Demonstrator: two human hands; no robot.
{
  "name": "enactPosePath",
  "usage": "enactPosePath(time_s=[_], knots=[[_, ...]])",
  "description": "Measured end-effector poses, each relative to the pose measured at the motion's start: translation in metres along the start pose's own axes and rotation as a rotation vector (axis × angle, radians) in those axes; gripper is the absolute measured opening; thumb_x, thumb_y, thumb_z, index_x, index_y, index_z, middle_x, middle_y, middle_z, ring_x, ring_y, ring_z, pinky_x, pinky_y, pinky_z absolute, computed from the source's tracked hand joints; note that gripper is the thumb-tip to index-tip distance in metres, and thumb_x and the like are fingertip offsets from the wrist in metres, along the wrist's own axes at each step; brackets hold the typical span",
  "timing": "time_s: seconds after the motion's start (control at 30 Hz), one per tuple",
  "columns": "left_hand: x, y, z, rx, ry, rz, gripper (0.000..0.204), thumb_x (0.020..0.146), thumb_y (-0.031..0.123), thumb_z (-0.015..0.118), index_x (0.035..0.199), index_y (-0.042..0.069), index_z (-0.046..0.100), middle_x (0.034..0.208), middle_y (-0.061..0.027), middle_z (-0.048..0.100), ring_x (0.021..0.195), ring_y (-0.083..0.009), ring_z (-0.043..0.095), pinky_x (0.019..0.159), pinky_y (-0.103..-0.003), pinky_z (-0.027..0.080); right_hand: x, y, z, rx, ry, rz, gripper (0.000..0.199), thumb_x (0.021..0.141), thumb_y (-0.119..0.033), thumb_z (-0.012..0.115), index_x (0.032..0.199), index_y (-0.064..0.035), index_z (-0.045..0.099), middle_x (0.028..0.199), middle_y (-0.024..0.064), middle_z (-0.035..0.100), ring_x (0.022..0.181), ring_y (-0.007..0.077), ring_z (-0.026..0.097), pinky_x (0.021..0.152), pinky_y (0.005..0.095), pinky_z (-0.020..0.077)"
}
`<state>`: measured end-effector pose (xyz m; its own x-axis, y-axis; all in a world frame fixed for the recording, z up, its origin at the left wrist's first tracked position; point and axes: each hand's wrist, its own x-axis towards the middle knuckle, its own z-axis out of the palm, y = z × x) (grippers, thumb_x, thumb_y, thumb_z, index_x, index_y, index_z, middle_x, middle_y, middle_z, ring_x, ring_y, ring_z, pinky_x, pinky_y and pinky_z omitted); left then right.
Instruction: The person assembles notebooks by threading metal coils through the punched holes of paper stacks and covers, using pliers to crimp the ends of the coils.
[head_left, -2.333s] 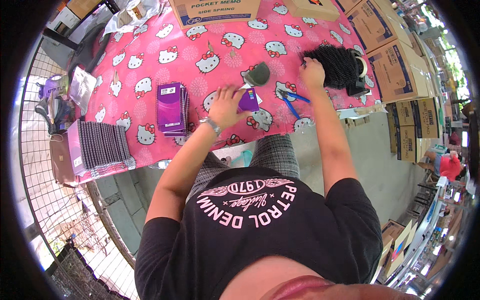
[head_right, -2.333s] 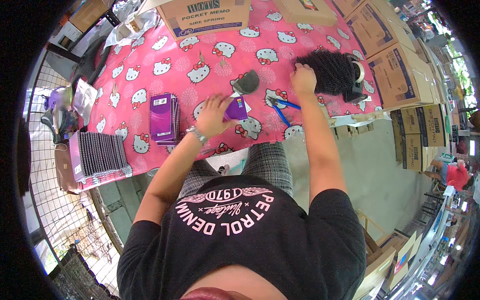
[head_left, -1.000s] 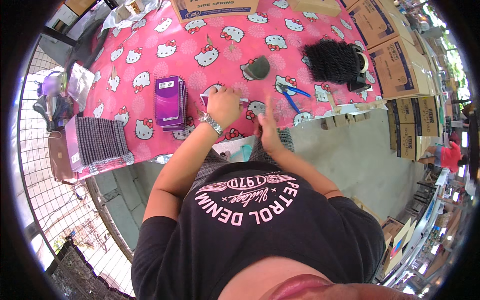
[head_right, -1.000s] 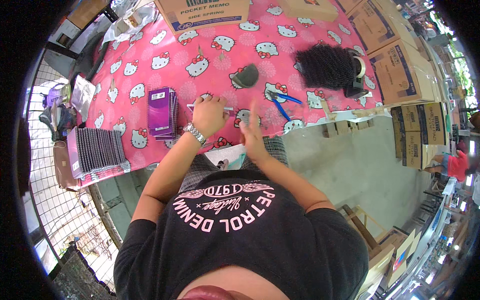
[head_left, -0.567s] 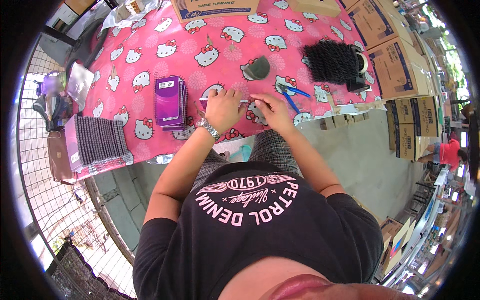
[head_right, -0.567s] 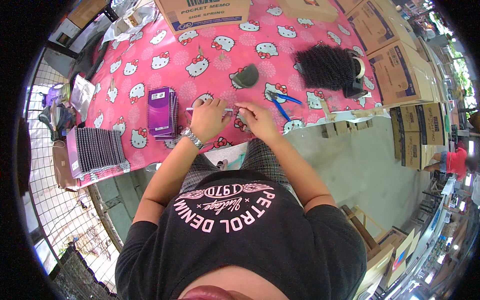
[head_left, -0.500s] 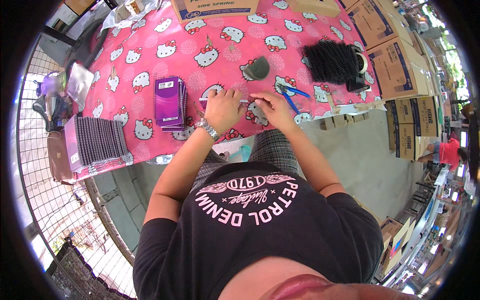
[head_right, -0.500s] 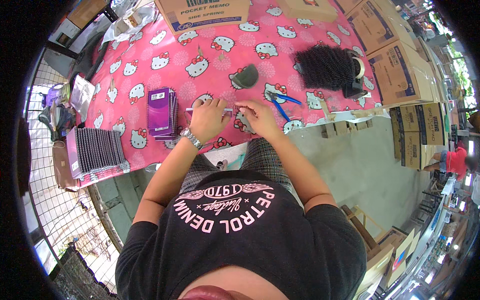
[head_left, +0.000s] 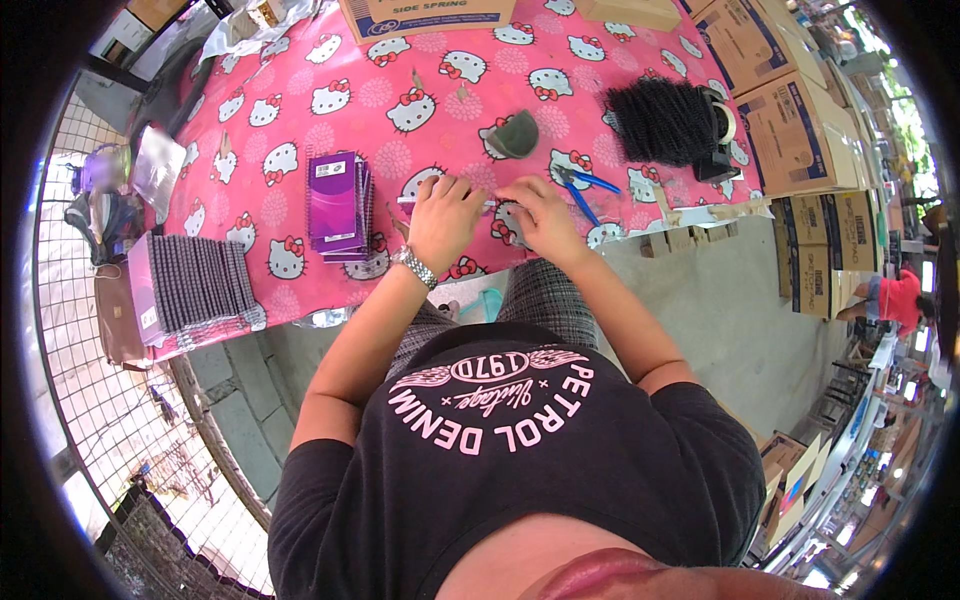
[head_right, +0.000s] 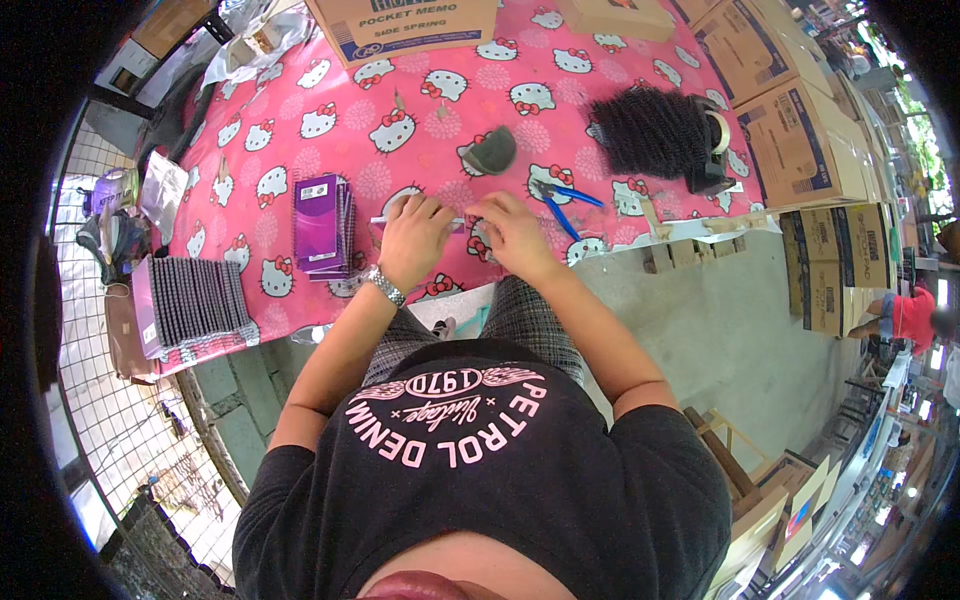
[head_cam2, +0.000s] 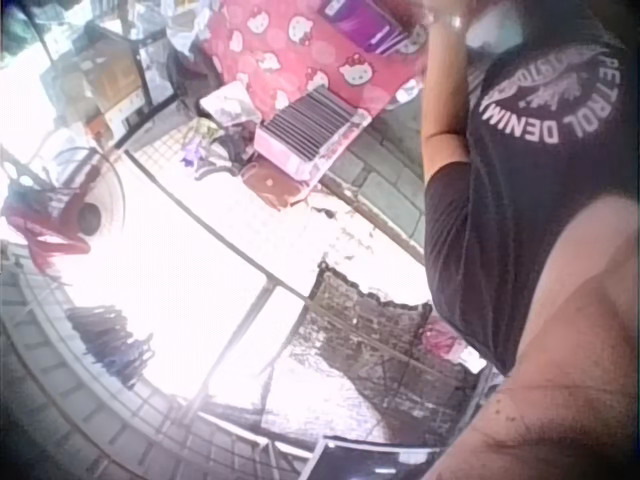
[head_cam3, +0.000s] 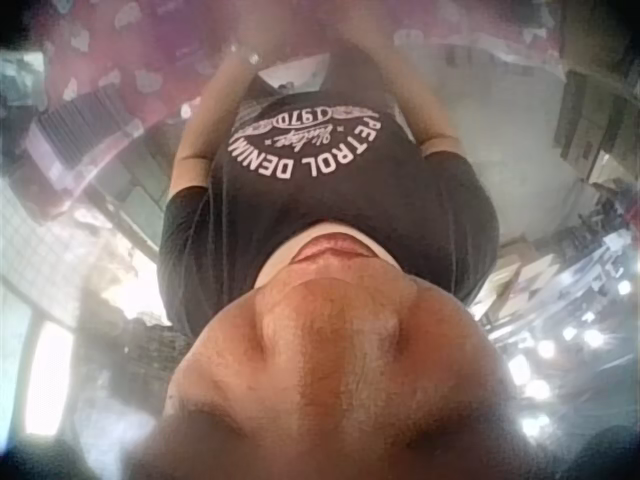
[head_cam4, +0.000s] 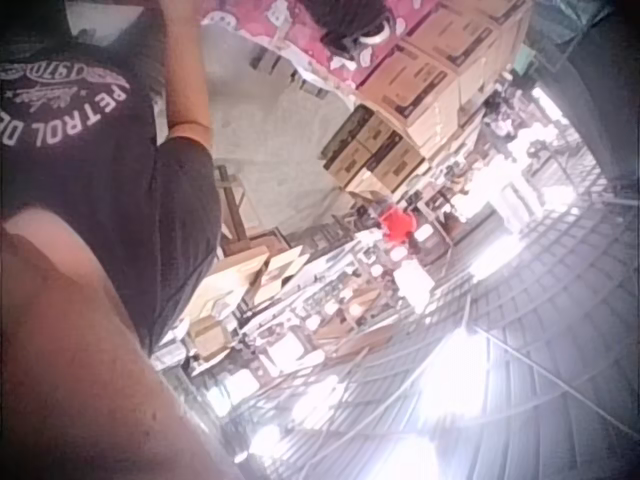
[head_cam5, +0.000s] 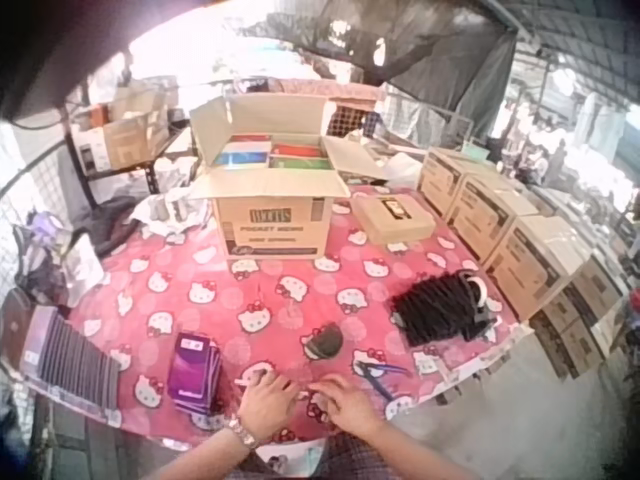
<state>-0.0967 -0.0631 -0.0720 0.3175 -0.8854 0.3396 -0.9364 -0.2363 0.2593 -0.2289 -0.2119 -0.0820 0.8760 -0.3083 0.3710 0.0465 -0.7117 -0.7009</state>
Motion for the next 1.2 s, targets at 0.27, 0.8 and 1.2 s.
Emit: enactPosePath(time_s=[0.27, 0.8, 1.2], knots=[[-0.003, 0.007, 0.001, -0.017, 0.004, -0.094, 0.020, 0.083, 0.019, 0.062, 0.102, 0.012, 0.060, 0.092, -0.0057, 0.060, 0.096, -0.0256, 0.055, 0.099, -0.045, 0.035, -0.004, -0.002, -0.002, 0.231, -0.214, 0.448, 0.026, 0.085, -0.007, 0.064, 0.111, -0.0045, 0.063, 0.098, 0.0117, 0.060, 0.085, 0.0235, 0.061, 0.074, 0.0355, 0.0493], [-0.014, 0.005, 0.004, 0.008, -0.069, -0.045, 0.020, 0.087, 0.026, 0.059, 0.105, 0.016, 0.060, 0.100, -0.0057, 0.060, 0.105, -0.0263, 0.054, 0.104, -0.059, 0.028, 0.064, 0.026, -0.025, -0.060, -0.132, 0.181, 0.037, 0.080, -0.023, 0.072, 0.110, -0.0086, 0.056, 0.124, 0.0168, 0.058, 0.118, 0.0349, 0.054, 0.091, 0.0431, 0.0468], [-0.025, 0.000, 0.003, -0.035, -0.004, -0.166, 0.030, 0.080, 0.038, 0.068, 0.095, 0.013, 0.062, 0.100, -0.0061, 0.056, 0.110, -0.0265, 0.050, 0.105, -0.063, 0.024, 0.060, 0.023, -0.031, 0.536, -0.699, 0.293, 0.046, 0.063, -0.014, 0.070, 0.108, -0.0063, 0.066, 0.127, 0.0094, 0.051, 0.123, 0.0246, 0.048, 0.104, 0.0364, 0.0372]])
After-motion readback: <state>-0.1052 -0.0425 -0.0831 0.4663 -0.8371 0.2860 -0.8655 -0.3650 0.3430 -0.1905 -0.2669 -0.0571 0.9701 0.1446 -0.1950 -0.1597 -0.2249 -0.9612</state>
